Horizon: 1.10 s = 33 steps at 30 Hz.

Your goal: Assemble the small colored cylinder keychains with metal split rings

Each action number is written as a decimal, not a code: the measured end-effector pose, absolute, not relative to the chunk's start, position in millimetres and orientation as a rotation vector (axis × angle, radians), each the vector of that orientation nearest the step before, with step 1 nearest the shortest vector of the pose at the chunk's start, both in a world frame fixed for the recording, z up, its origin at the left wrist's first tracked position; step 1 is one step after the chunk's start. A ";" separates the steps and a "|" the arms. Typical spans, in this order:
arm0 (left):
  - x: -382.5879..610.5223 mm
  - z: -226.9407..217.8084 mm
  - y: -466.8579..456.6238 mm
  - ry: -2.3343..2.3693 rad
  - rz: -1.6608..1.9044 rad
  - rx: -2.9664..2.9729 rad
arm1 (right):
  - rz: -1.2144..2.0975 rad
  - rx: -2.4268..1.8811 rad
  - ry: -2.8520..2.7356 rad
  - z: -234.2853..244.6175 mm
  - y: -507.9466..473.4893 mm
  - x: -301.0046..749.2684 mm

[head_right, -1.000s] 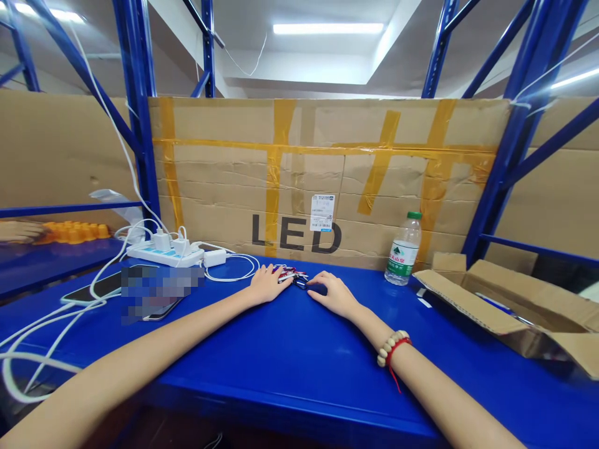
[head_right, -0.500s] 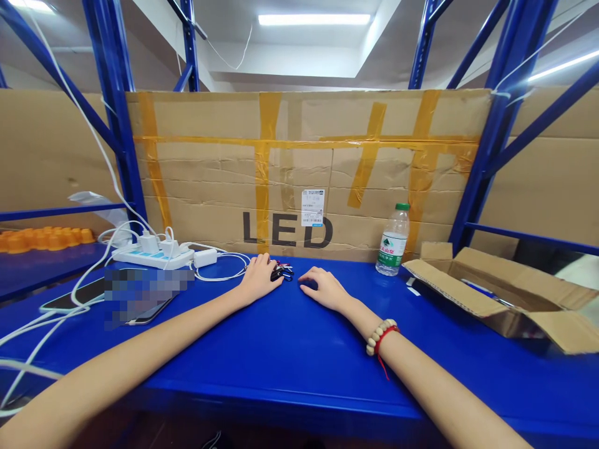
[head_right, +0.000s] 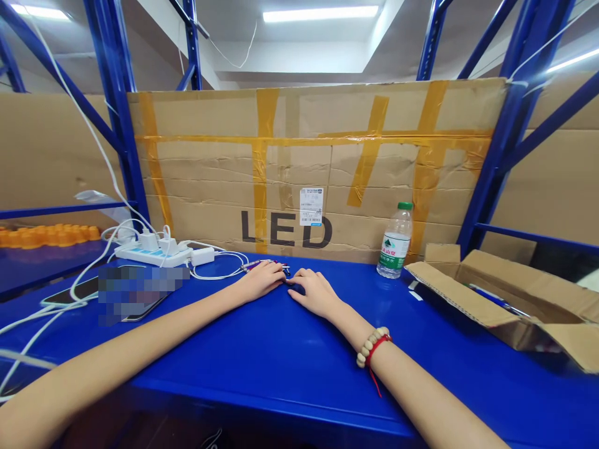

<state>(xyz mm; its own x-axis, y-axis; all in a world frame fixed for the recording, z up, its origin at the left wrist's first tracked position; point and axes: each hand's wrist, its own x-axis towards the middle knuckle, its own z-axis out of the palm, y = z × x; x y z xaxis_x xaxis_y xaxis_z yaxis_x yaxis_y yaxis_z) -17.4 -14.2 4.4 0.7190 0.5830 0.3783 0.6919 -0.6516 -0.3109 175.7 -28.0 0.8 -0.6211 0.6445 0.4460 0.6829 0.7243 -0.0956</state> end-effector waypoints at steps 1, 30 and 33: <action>-17.0 3.6 -13.4 -0.998 -0.331 -2.489 | -0.116 -1.019 -2.481 0.5 -28.5 174.7; -18.2 7.5 -21.3 -1.164 -0.743 -2.800 | 0.088 -1.088 -2.218 3.9 -34.0 164.7; -17.6 7.0 -21.0 -1.185 -0.801 -2.771 | 0.200 -1.102 -2.136 0.3 -28.4 165.5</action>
